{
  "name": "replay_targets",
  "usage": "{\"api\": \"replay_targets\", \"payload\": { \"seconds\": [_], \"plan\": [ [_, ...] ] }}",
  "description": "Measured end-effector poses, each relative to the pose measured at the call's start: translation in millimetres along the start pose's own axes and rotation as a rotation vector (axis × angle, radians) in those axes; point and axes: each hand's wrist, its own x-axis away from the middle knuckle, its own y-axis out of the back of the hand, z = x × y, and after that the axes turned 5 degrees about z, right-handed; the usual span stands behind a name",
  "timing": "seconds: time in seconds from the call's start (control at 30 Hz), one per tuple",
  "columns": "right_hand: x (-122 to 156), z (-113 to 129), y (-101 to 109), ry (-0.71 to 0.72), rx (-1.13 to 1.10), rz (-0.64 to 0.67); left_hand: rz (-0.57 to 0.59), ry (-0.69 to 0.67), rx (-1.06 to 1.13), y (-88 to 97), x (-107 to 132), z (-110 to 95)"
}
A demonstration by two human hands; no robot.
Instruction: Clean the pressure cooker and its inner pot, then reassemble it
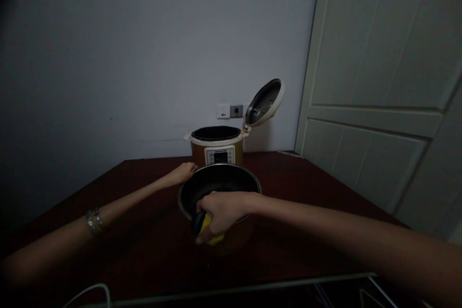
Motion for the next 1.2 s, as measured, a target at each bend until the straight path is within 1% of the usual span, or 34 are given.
{"api": "replay_targets", "payload": {
  "seconds": [0.1,0.17,0.23,0.3,0.37,0.4,0.47,0.5,0.57,0.6,0.63,0.7,0.77,0.83,0.87,0.9,1.0,1.07,1.13,1.2],
  "plan": [
    [-19.3,6.0,-8.4,-0.028,-0.101,-0.184,-0.008,0.003,0.056,-1.2,-0.3,0.0],
    [-31.2,2.4,-8.5,0.0,-0.199,-0.253,-0.008,-0.002,0.12,-1.5,-0.7,0.6],
    [-39.7,-5.2,-4.3,0.033,-0.298,-0.299,0.016,-0.004,0.205,-1.1,-0.7,4.0],
    [-43.3,-14.8,2.1,0.033,-0.409,-0.358,0.051,0.006,0.283,0.0,1.9,12.6],
    [-42.1,-24.6,8.4,0.009,-0.485,-0.456,0.079,0.033,0.414,1.2,9.6,28.0],
    [-40.2,-29.0,10.9,-0.003,-0.483,-0.519,0.081,0.045,0.497,1.1,15.9,37.8],
    [-35.3,-35.3,13.9,0.025,-0.405,-0.634,0.081,0.073,0.793,-1.3,32.9,58.7],
    [-33.2,-36.8,14.3,0.079,-0.345,-0.664,0.071,0.057,0.858,-3.9,43.0,68.0],
    [-32.0,-35.4,13.6,0.245,-0.214,-0.648,0.113,-0.052,0.866,-10.8,63.9,79.8],
    [-33.7,-32.7,12.7,0.335,-0.141,-0.616,0.161,-0.124,0.845,-14.5,73.7,81.1],
    [-36.9,-29.1,11.7,0.419,-0.056,-0.579,0.21,-0.197,0.821,-17.8,82.4,79.1],
    [-48.2,-20.3,9.7,0.546,0.136,-0.523,0.302,-0.309,0.767,-22.0,95.2,67.1],
    [-63.6,-12.7,8.6,0.625,0.318,-0.503,0.397,-0.364,0.725,-23.0,101.7,49.5],
    [-80.0,-9.5,9.2,0.65,0.466,-0.511,0.477,-0.377,0.703,-23.0,103.3,33.3],
    [-87.7,-10.1,10.3,0.638,0.526,-0.519,0.483,-0.376,0.714,-23.8,103.1,27.2],
    [-95.0,-12.3,11.8,0.614,0.576,-0.526,0.46,-0.373,0.74,-25.3,102.5,22.8],
    [-112.4,-27.2,19.1,0.502,0.67,-0.549,0.301,-0.375,0.856,-33.1,100.9,17.7],
    [-119.3,-42.2,25.4,0.397,0.712,-0.557,0.229,-0.393,0.898,-37.9,101.1,18.0],
    [-120.8,-59.5,31.8,0.273,0.756,-0.548,0.204,-0.409,0.915,-40.1,102.3,18.3],
    [-116.1,-77.7,36.7,0.139,0.794,-0.529,0.211,-0.426,0.929,-39.9,103.8,17.7]
  ]
}}
